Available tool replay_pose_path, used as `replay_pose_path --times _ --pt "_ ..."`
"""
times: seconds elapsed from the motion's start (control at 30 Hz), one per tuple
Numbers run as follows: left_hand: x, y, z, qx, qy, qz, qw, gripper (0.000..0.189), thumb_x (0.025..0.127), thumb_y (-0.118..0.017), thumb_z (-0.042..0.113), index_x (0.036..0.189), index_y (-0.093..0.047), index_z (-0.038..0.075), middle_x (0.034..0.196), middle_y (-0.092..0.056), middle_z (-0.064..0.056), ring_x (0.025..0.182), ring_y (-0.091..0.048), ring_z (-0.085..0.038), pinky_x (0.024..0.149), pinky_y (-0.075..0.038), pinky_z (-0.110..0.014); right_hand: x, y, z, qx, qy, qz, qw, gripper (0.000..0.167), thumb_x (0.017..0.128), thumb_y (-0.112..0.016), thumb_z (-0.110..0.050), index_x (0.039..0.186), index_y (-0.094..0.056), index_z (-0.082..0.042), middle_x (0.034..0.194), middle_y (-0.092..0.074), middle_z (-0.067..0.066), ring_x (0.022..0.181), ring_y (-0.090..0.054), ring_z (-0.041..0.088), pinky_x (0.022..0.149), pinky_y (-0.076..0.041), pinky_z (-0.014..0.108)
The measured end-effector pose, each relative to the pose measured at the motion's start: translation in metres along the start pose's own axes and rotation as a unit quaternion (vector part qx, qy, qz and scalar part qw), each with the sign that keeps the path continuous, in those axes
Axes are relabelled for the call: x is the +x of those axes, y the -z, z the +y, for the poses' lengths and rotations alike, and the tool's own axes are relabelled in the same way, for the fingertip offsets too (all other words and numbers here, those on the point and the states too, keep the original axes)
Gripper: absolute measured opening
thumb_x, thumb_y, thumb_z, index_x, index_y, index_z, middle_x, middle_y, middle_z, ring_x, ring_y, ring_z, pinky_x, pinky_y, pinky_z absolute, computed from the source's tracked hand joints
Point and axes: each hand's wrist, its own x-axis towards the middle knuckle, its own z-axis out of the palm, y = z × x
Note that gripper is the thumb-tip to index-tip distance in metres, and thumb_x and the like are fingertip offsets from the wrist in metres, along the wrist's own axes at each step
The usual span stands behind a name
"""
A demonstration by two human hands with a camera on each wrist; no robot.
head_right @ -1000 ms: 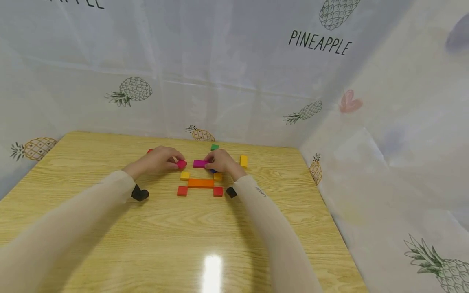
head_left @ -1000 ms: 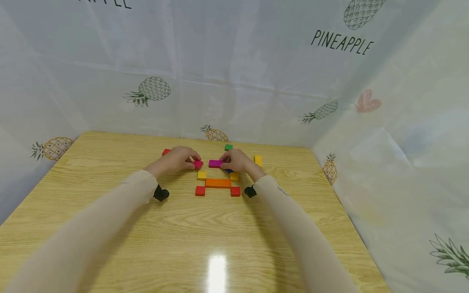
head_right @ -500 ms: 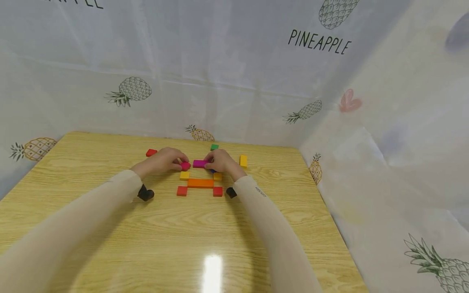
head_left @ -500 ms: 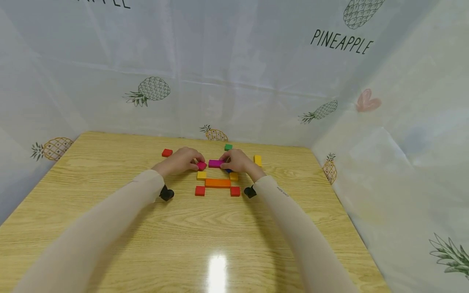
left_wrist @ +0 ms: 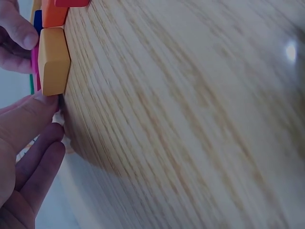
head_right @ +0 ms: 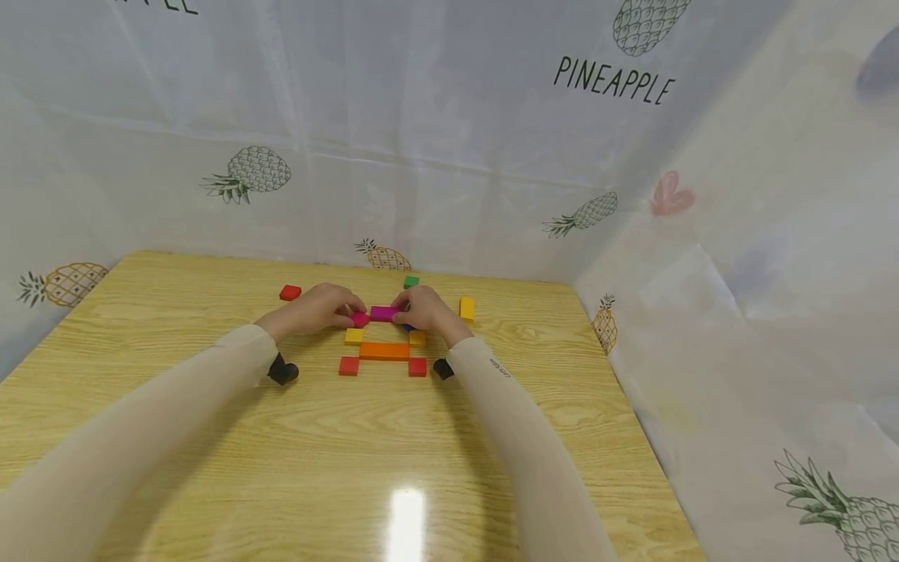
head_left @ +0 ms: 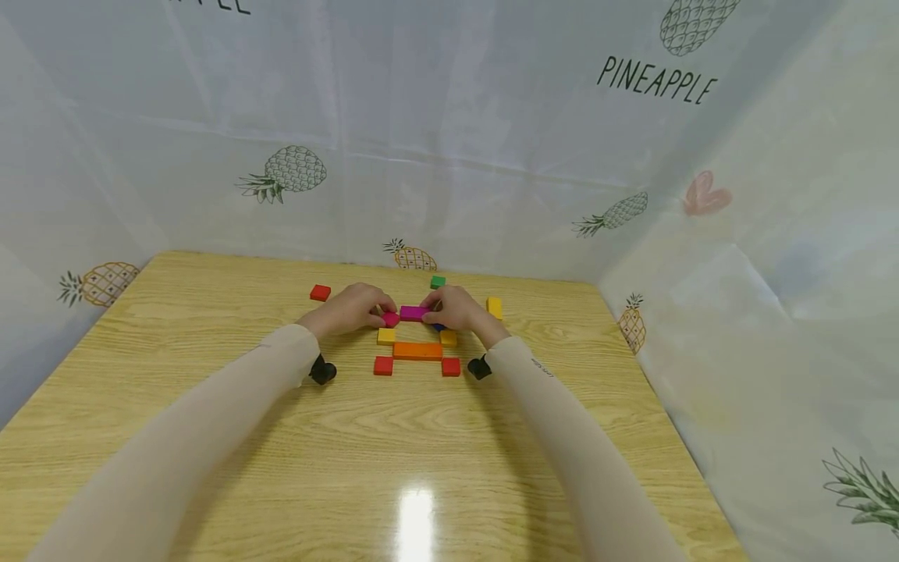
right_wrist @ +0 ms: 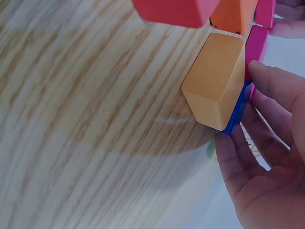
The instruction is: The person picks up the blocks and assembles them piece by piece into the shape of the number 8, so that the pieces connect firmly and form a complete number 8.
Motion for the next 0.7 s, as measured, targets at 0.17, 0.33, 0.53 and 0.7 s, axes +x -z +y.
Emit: replay_pose_path --times 0.17,0.33,0.53,0.7 --pt "0.0006 -0.0004 0.0009 0.006 -0.003 0.000 1.0000 0.026 0.097 -0.078 0.009 0.123 -0.078 0.006 0.121 -0.075 -0.010 0.102 -0.075 -0.024 0.098 -0.057 -0.045 0.0001 -0.0003 -0.0008 0.000 -0.002 0.004 1.0000 0.028 0.103 -0.073 -0.023 0.127 -0.077 -0.010 0.117 -0.077 0.005 0.105 -0.070 0.021 0.093 -0.057 0.035" --pt "0.0000 -0.0009 0.0000 0.007 -0.008 0.006 0.9999 0.027 0.096 -0.079 0.008 0.123 -0.078 0.004 0.121 -0.076 -0.012 0.100 -0.076 -0.024 0.097 -0.058 -0.045 0.0006 -0.0011 -0.0008 0.002 -0.004 0.006 1.0000 0.027 0.103 -0.073 -0.023 0.126 -0.078 -0.011 0.115 -0.078 0.005 0.101 -0.070 0.019 0.091 -0.057 0.033" --pt "-0.0013 0.0001 0.0005 -0.001 -0.014 0.006 0.9999 0.026 0.096 -0.079 0.007 0.122 -0.078 0.002 0.120 -0.077 -0.014 0.098 -0.077 -0.023 0.094 -0.060 -0.044 0.0013 -0.0024 0.0004 0.003 -0.004 0.007 1.0000 0.027 0.103 -0.074 -0.022 0.126 -0.078 -0.010 0.115 -0.078 0.005 0.100 -0.070 0.020 0.090 -0.057 0.033" --pt "-0.0005 0.0008 0.0017 0.004 -0.010 0.000 0.9999 0.024 0.097 -0.079 0.008 0.120 -0.079 0.003 0.117 -0.077 -0.011 0.098 -0.077 -0.022 0.094 -0.060 -0.043 0.0001 -0.0015 -0.0004 0.002 -0.003 0.007 1.0000 0.027 0.103 -0.074 -0.022 0.127 -0.077 -0.009 0.117 -0.078 0.006 0.102 -0.070 0.021 0.091 -0.057 0.034"
